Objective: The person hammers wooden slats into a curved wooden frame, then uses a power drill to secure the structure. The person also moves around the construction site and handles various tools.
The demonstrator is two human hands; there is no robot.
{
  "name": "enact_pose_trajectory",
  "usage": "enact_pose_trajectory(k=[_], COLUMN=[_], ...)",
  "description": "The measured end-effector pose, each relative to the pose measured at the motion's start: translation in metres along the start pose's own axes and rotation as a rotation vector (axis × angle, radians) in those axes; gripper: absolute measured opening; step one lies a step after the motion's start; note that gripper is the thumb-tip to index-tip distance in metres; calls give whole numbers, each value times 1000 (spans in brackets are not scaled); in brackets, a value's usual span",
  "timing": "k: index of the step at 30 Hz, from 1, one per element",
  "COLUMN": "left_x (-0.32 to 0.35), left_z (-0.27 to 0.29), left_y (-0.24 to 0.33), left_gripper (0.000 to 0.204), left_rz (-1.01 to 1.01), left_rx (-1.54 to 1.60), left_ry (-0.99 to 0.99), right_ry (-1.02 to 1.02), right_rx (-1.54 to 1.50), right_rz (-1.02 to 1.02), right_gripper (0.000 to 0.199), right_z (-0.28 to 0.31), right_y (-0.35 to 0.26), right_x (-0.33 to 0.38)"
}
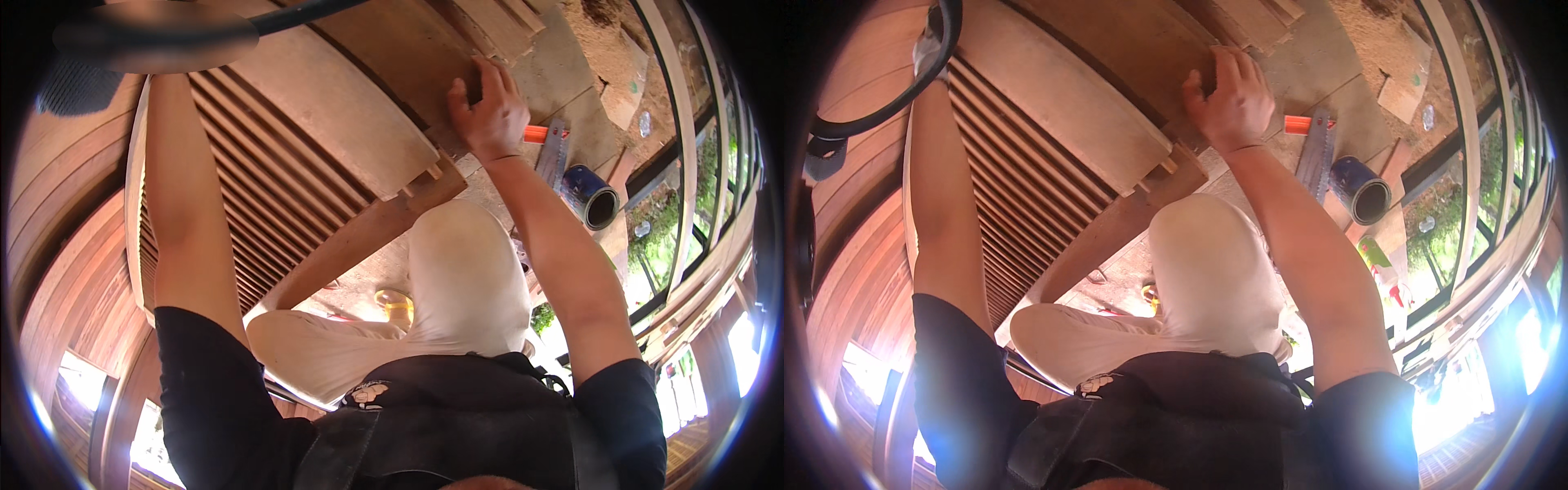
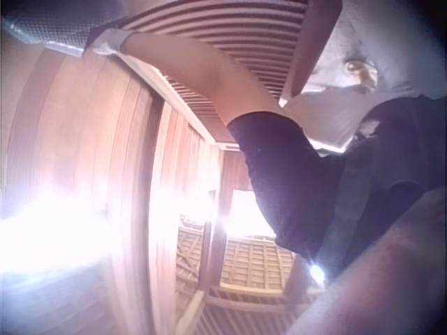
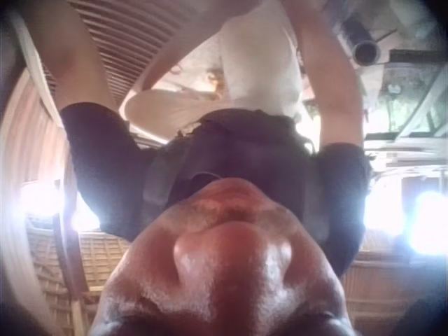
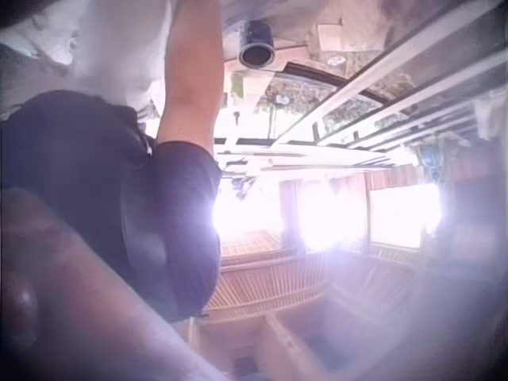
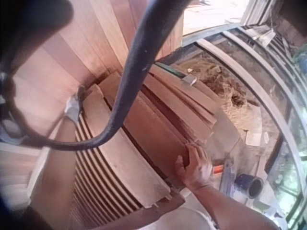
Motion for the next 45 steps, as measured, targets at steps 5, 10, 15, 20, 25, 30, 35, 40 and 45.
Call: enact_pose_trajectory(k=[5, 10, 15, 20, 25, 30, 35, 40, 45], left_x=[8, 16, 8, 11, 6, 6, 9, 8, 9], left_z=[7, 8, 6, 2, 3, -3, -6, -5, -3], left_y=[1, 3, 2, 1, -3, -4, -1, -5, 0], left_gripper=[92, 91, 89, 88, 87, 85, 84, 83, 82], left_rz=[11, 12, -3, -11, -17, -24, -28, -21, -20], left_rx=[19, 28, 32, 44, 41, 37, 46, 40, 49], left_ry=[-2, -4, 1, 8, 2, 11, -1, -1, -9], right_ry=[3, 27, 29, 3, -17, 28, 37, -28, 43], right_rx=[19, -2, 13, 45, 61, 69, 49, 56, 30], right_rz=[30, 16, 7, -49, -50, 29, 23, -13, 7], right_gripper=[33, 34, 34, 35, 36, 35, 34, 35, 34], right_z=[-2, -1, 0, -3, -3, -2, 2, -4, -1], right_y=[-3, -1, -1, 3, 0, 0, -2, -3, -2], right_x=[-1, 0, 1, 5, 2, 4, 3, 1, 0])
Point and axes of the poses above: each hand's wrist, its own x-axis away from the middle knuckle, its own z-axis out of the back of the hand, y = z × x, the point moved 9 cm from there along -x, towards the middle knuckle, and after that the axes turned 9 degrees about y, right-handed, at the moved point
